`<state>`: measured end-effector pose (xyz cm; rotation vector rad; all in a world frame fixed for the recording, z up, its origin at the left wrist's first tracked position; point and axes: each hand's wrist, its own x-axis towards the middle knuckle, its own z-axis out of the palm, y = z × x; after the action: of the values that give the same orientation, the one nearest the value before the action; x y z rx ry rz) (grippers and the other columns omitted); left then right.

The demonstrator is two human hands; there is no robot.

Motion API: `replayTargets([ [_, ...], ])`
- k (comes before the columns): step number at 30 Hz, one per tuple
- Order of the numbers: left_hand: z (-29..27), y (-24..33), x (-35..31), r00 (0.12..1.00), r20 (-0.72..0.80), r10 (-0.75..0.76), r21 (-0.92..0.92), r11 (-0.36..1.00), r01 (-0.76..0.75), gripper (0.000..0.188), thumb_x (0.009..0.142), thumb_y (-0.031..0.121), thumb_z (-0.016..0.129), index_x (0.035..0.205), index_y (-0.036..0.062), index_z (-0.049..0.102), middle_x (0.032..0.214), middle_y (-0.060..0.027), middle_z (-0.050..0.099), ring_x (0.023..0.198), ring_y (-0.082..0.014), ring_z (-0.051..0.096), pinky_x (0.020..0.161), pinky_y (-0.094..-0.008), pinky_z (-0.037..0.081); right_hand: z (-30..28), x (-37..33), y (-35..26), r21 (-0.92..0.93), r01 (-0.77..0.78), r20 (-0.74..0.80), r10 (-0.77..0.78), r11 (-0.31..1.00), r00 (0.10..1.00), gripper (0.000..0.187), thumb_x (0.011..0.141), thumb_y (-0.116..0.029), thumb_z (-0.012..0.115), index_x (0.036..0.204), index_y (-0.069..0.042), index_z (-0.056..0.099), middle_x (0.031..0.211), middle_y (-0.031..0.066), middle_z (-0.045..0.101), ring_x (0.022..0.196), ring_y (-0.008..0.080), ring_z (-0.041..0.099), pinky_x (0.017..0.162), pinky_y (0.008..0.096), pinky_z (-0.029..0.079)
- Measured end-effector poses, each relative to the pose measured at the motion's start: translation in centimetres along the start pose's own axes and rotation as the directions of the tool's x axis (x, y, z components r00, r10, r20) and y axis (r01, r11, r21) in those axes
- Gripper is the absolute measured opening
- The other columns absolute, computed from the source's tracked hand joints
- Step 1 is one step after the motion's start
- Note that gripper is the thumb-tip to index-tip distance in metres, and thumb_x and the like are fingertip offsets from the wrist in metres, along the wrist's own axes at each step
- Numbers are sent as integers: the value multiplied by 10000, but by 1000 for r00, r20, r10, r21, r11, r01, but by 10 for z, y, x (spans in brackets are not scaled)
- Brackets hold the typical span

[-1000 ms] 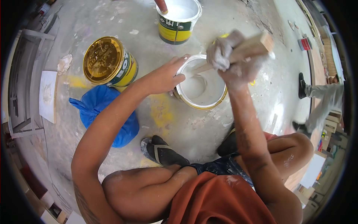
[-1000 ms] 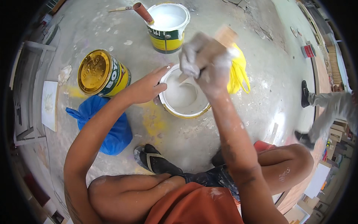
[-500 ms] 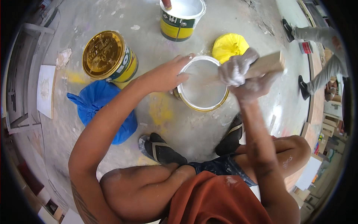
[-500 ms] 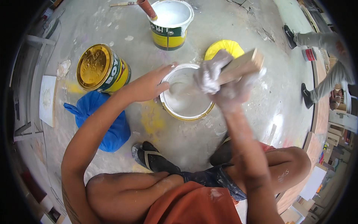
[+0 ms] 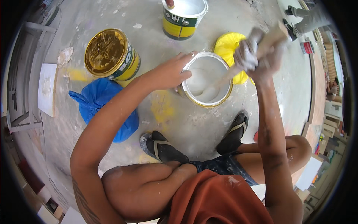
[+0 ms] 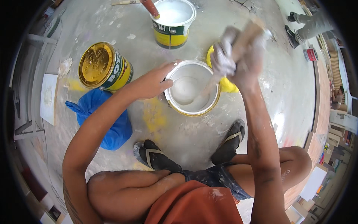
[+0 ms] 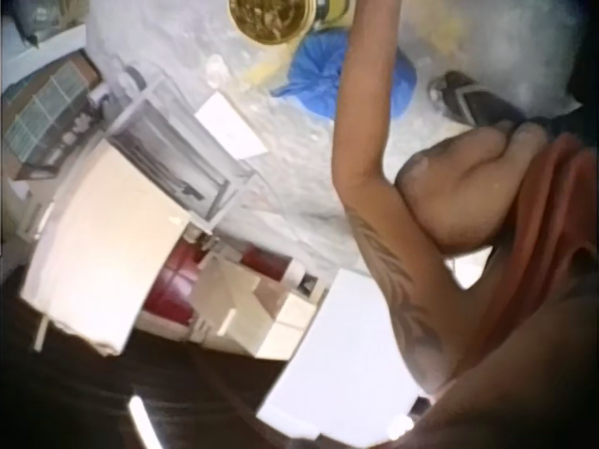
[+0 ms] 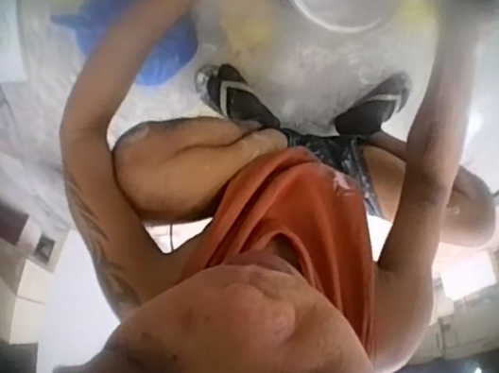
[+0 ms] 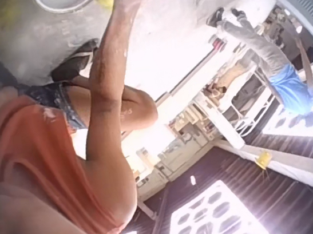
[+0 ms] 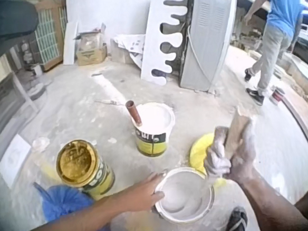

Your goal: The person stirs putty in a container using a wooden stick, scoops it onto putty knives, and applies it onto the surface of a cabinet.

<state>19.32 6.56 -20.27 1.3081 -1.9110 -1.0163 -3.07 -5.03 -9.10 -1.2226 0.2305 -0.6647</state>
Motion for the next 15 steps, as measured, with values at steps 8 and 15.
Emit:
replayTargets([
  [8, -2, 14, 3, 991, 57, -117, -34, 992, 120, 631, 903, 90, 477, 1490, -11, 270, 1519, -236, 317, 1400, -360, 334, 1160, -389, 269, 23, -27, 43, 195, 363, -82, -354, 911, 932, 769, 859, -830, 292, 818, -80, 460, 518, -9, 355, 392, 112, 287, 391, 275, 250],
  [15, 2, 16, 3, 984, 64, -168, -9, 986, 169, 636, 901, 99, 487, 1489, -12, 272, 1504, -236, 335, 1390, -359, 346, 1153, -395, 281, 11, 3, -1, -65, 278, -204, -285, 958, 936, 704, 897, -790, 274, 847, -106, 439, 547, -34, 357, 429, 73, 286, 411, 240, 260],
])
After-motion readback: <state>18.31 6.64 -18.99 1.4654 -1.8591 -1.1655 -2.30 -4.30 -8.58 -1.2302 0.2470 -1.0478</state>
